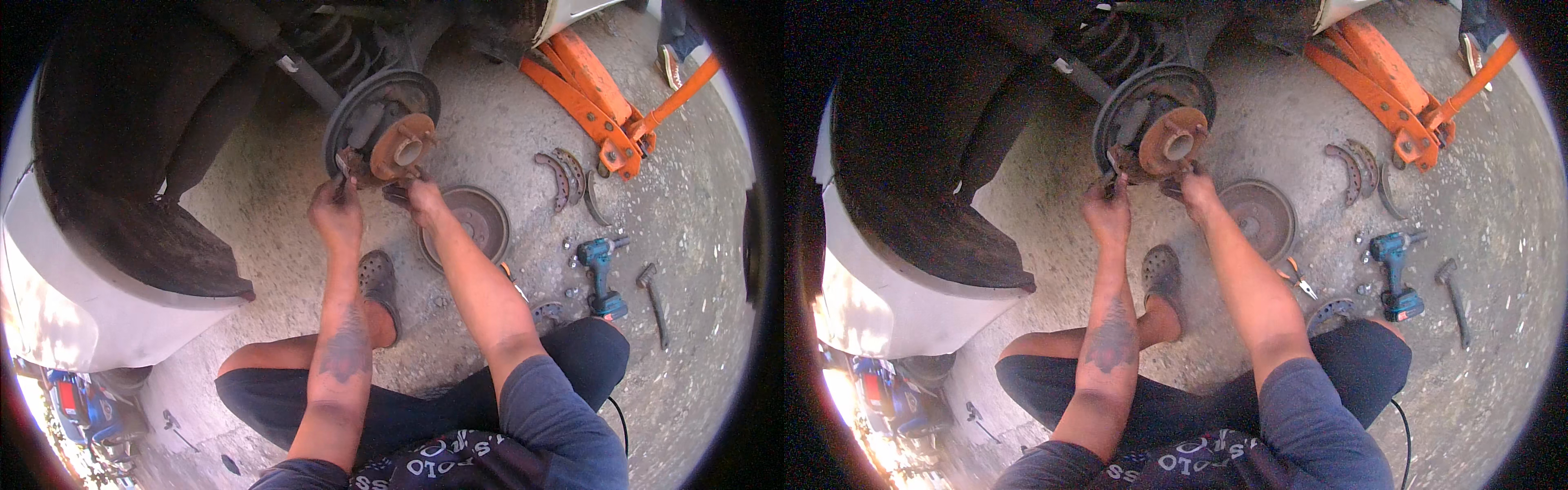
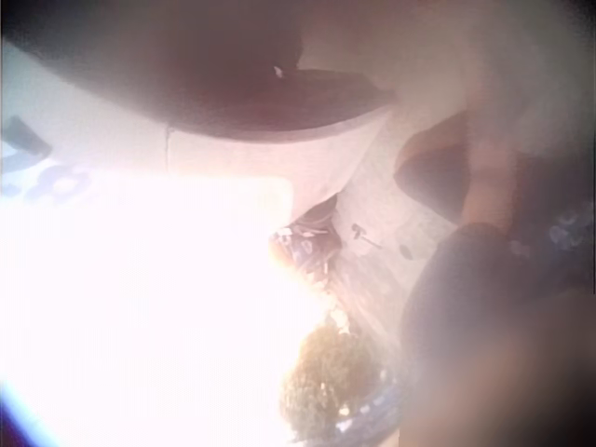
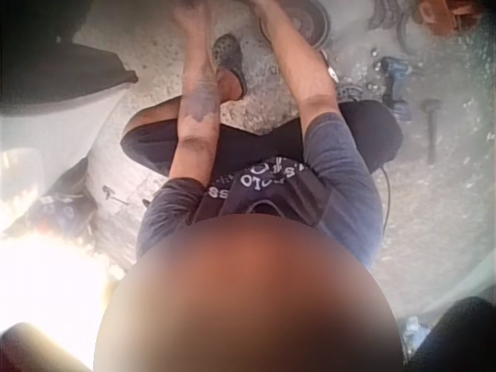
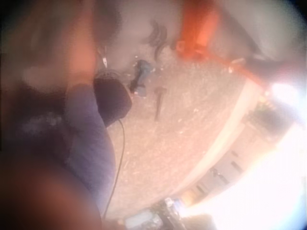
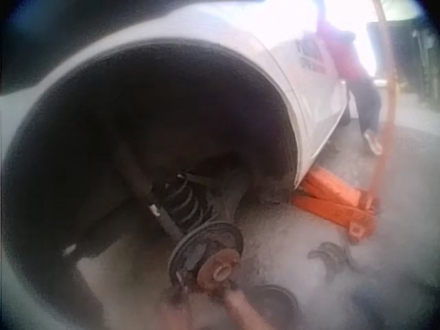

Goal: The person removes a brake shoe from a drum brake assembly using pliers, then installs it back into the assembly. They manipulate the shoe and adjust components within the brake backing plate area.

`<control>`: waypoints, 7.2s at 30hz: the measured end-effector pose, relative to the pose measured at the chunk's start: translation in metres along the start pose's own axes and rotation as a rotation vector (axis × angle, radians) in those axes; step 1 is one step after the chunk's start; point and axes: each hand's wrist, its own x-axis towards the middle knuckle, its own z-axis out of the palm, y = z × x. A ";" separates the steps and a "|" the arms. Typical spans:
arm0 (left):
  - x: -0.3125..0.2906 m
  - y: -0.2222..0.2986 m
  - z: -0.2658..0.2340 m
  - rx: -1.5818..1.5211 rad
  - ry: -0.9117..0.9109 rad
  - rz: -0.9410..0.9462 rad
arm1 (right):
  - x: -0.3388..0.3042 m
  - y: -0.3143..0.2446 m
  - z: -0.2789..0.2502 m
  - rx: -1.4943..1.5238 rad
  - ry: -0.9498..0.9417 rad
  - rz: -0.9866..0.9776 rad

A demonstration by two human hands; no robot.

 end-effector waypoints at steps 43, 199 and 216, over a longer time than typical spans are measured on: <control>0.050 -0.077 -0.010 -0.243 -0.338 0.095 | -0.007 0.012 -0.112 -1.585 0.067 -0.077; 0.007 -0.041 -0.003 -0.049 -0.038 0.096 | -0.019 0.059 0.032 0.097 -0.267 0.082; 0.064 -0.063 -0.025 -0.509 0.037 -0.374 | 0.005 0.045 0.001 0.120 0.065 0.038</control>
